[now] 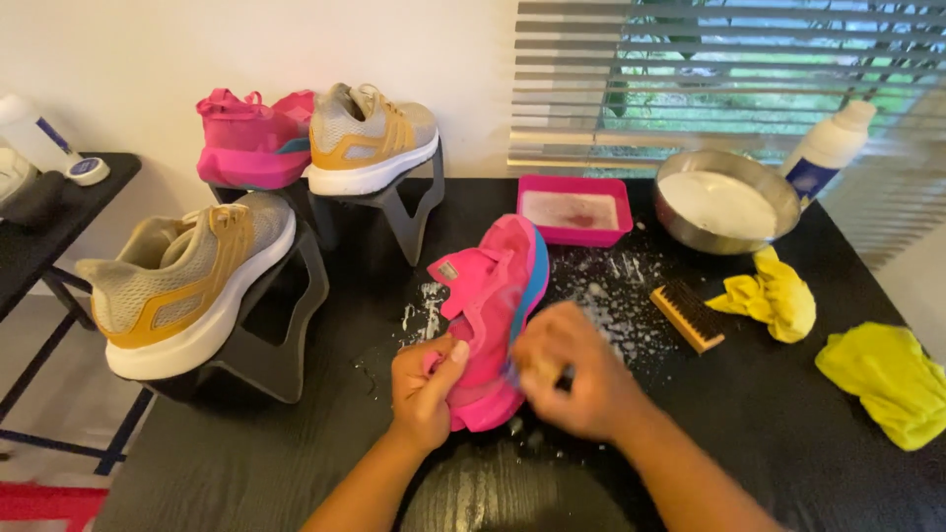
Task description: The person scrubs a pink and blue sneaker with a brush dipped in soapy water, then wipes the shoe with a yellow cloth. Other shoes are visible on stands nearby.
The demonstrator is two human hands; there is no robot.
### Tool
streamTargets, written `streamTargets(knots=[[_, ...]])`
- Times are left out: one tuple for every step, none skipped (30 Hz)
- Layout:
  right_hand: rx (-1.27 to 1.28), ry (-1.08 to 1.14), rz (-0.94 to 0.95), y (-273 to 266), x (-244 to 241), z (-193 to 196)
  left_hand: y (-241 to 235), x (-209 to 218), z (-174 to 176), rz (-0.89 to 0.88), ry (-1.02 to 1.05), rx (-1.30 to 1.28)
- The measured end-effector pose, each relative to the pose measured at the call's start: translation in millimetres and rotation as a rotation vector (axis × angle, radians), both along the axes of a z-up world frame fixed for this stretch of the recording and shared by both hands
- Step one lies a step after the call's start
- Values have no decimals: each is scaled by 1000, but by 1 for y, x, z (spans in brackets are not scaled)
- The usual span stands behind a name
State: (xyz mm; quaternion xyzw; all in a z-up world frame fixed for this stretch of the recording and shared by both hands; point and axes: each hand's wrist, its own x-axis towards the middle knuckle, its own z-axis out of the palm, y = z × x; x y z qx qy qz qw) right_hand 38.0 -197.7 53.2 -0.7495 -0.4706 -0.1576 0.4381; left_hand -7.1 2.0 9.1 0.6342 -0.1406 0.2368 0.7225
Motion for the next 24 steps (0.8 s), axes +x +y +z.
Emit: streamTargets(knots=[[4,6,-10,-5,4,-3,-1,-1,0,-10,6,4],[-13,25,-93,-10,8,-6,-2,-2,0,4,-13,30],[-34,31,-170,-15,18,-6,-3,2,1,25,-45,51],[-33,23,-174,-14,13,-2,-2,4,2,21,-54,51],[8,47,-68,-13,6,1,-1,3,1,5,-35,14],[47,71,37,-12,0,4,-1,3,-1,-10,-17,-23],[43,74,43,-11,6,-4,0,3,-2,-4,-14,-26],[-9,122,-16,-10,12,-13,0,4,-3,5,-38,6],[-53,171,-84,-9,16,-22,3,5,-3,5,-61,46],[-48,176,-87,-11,14,-17,2,2,-5,1,-57,51],[-60,159,-187,-13,14,-11,1,3,-5,11,-28,-13],[-73,143,-287,-16,14,-5,1,5,-5,20,2,-78],[-77,140,-284,-14,6,-1,0,5,-3,23,0,-82],[12,96,-165,-12,-2,3,1,4,-1,34,20,-90],[101,55,-40,-8,-10,6,2,3,0,50,43,-97],[96,56,-32,-1,-21,13,-1,1,2,58,43,-102],[30,-70,0,6,-32,20,-3,0,4,57,43,-116],[-36,-195,32,14,-43,26,-6,-2,6,55,42,-130],[-37,-192,41,11,-33,23,-5,0,2,64,45,-132],[-44,-179,-64,8,-23,20,-4,2,-2,114,34,-81],[-51,-159,-182,4,-17,15,-4,2,-7,151,29,-26],[-51,-149,-186,5,-24,16,-5,-2,-4,147,39,-24],[7,-191,-168,5,-26,21,-7,-1,0,181,35,-31],[65,-233,-150,5,-29,25,-8,-1,5,215,31,-37]])
